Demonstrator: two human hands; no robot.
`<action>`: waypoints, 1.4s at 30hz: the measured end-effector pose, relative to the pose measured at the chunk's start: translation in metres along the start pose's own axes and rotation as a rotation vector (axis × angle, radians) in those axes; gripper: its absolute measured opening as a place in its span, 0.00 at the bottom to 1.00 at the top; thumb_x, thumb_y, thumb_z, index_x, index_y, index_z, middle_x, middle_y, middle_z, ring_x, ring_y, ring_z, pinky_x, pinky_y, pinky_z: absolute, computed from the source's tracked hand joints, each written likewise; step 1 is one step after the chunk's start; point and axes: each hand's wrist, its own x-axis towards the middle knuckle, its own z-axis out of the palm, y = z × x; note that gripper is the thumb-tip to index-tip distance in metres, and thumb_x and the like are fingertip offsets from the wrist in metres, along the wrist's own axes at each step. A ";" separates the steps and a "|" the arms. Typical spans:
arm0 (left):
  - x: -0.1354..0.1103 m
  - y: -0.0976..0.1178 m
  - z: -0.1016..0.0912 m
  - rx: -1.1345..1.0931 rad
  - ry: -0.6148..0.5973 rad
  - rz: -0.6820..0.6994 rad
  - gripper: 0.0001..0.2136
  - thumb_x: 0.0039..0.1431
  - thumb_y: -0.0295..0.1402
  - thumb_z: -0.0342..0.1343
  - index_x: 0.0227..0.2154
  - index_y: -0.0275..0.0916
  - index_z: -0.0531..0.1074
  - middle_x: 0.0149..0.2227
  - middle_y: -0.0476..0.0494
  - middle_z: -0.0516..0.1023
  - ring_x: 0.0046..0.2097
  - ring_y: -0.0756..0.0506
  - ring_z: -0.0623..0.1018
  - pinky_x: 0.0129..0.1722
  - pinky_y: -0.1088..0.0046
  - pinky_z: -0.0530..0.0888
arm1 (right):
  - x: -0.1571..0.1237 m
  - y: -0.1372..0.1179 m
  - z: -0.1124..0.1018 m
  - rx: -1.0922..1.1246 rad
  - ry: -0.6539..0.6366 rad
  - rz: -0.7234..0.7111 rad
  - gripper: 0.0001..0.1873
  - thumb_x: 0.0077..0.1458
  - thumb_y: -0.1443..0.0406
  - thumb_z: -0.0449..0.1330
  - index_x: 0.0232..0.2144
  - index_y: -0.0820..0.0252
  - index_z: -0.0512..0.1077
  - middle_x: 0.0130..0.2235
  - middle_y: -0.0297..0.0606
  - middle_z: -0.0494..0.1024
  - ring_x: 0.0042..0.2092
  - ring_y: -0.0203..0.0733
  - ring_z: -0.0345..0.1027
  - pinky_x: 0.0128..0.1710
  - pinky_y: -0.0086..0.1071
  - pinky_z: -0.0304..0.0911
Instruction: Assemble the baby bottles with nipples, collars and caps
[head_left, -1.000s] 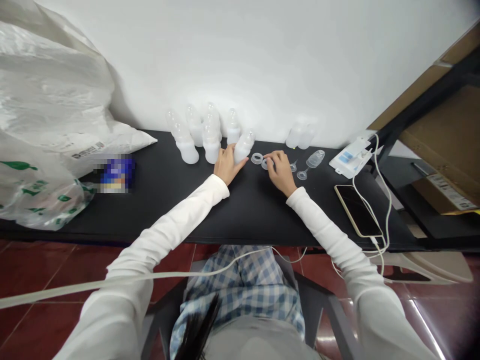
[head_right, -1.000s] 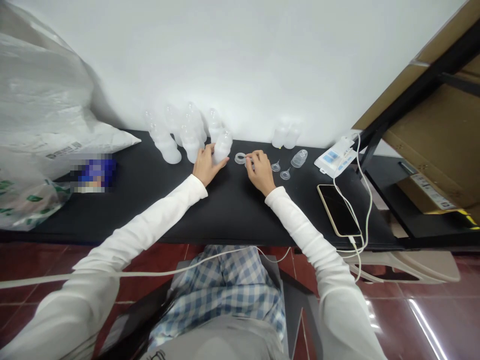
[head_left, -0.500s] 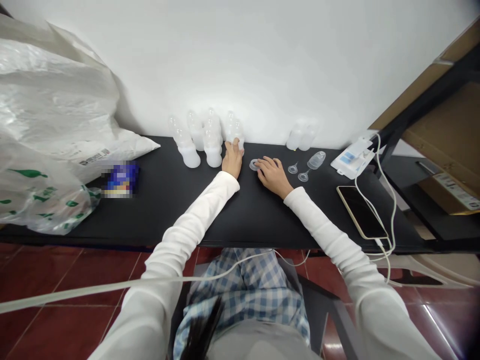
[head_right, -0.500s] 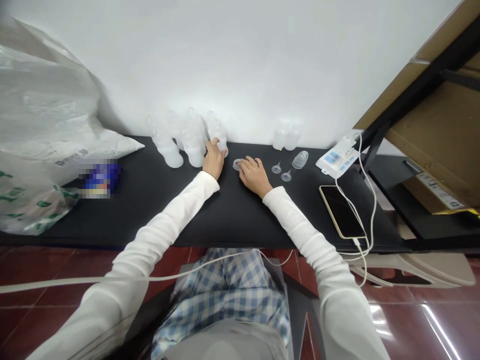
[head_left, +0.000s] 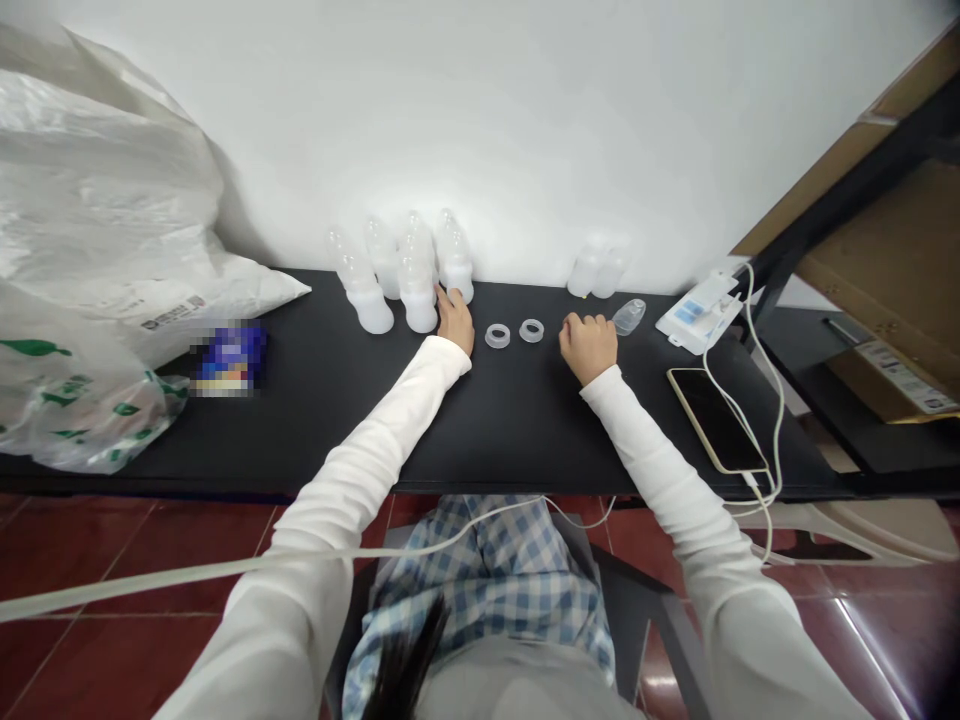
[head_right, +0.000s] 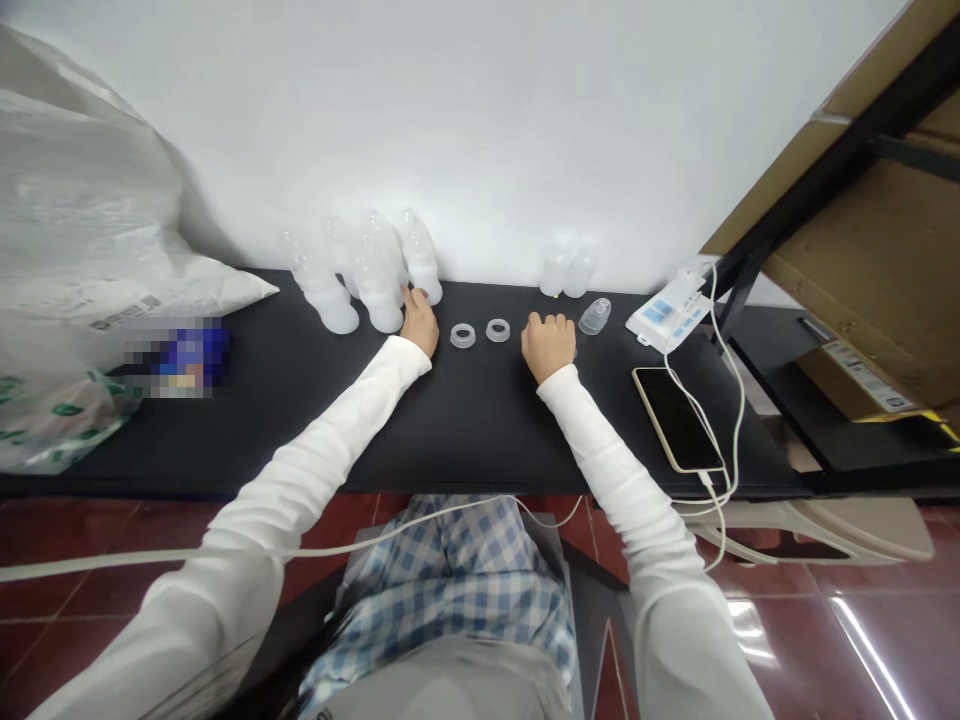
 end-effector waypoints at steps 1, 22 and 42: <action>-0.007 0.003 -0.001 0.031 0.020 -0.005 0.15 0.58 0.27 0.53 0.49 0.29 0.68 0.57 0.21 0.67 0.72 0.28 0.53 0.68 0.44 0.55 | -0.001 0.002 0.001 -0.016 -0.024 0.023 0.15 0.62 0.66 0.49 0.36 0.66 0.75 0.35 0.55 0.76 0.44 0.56 0.65 0.45 0.47 0.56; -0.031 0.036 -0.015 -0.469 -0.216 -0.200 0.08 0.61 0.37 0.58 0.40 0.39 0.73 0.41 0.42 0.77 0.39 0.48 0.77 0.43 0.68 0.76 | 0.011 0.021 0.010 0.004 -0.120 0.084 0.20 0.55 0.80 0.46 0.43 0.70 0.73 0.49 0.60 0.69 0.49 0.56 0.65 0.48 0.49 0.64; -0.035 0.056 -0.010 -1.015 -0.249 -0.494 0.13 0.62 0.41 0.59 0.31 0.38 0.64 0.30 0.49 0.79 0.35 0.50 0.81 0.47 0.65 0.79 | -0.007 -0.039 0.008 0.950 0.111 -0.117 0.13 0.61 0.54 0.58 0.40 0.55 0.74 0.39 0.39 0.77 0.37 0.39 0.71 0.42 0.37 0.70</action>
